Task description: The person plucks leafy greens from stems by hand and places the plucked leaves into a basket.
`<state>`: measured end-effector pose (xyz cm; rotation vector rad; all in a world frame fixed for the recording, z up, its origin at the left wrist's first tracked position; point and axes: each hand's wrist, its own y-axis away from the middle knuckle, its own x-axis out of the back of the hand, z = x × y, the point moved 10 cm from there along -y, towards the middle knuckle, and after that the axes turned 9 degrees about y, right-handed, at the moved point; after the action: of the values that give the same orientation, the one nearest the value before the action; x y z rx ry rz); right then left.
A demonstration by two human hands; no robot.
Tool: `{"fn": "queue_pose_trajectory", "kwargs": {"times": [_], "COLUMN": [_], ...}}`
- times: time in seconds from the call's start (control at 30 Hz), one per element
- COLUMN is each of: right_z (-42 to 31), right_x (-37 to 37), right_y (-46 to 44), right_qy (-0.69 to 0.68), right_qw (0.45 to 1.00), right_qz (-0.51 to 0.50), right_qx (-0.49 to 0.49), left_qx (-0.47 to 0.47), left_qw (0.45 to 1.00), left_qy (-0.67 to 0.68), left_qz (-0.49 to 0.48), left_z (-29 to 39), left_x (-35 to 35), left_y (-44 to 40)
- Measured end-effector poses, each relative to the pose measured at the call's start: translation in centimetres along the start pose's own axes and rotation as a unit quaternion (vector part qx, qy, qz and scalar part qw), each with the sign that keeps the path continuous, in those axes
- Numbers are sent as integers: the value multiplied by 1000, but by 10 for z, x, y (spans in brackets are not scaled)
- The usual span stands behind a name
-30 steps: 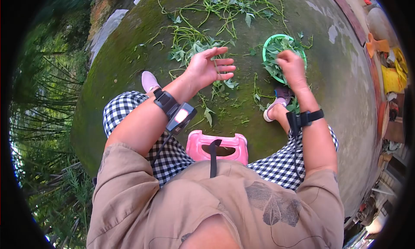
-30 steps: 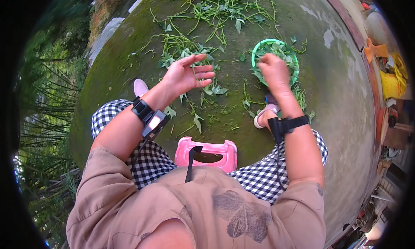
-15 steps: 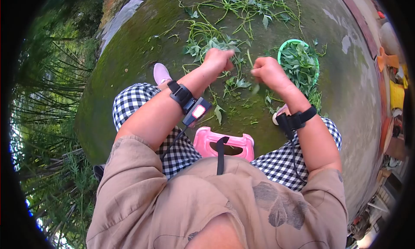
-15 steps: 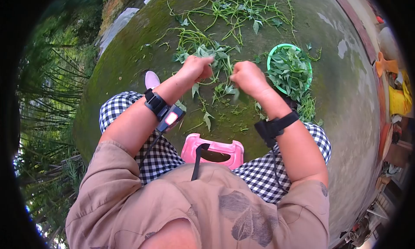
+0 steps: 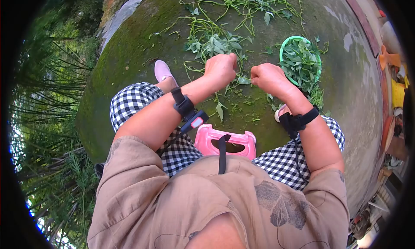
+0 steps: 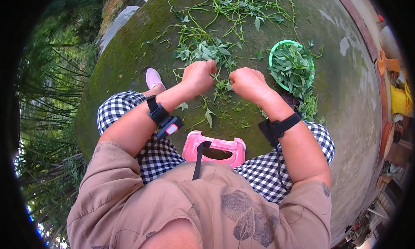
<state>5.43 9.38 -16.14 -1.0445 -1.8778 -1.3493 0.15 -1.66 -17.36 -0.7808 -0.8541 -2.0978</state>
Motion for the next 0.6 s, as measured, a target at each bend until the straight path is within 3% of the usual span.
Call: {"fn": "queue_pose_trajectory", "kwargs": {"times": [0.03,0.13,0.23,0.37,0.6], "right_z": [1,-1,-7,-14,-7], "right_x": [1,5,10,23,34], "right_y": [1,0,2,6,10], "right_qy": [5,22,22,-2,6], "right_qw": [1000,999,997,988,981], "right_qz": [2,13,56,132,176], "right_qx": [7,26,53,85,84], "left_qx": [7,-163,-223,-169,-98], "left_qw": [1000,975,973,983,965], "left_qy": [-6,-65,54,50,234], "left_qz": [18,136,-13,-44,-63], "left_z": [-4,22,38,27,21], "left_x": [3,12,-17,-28,-23], "left_y": [0,10,9,5,-1]}}
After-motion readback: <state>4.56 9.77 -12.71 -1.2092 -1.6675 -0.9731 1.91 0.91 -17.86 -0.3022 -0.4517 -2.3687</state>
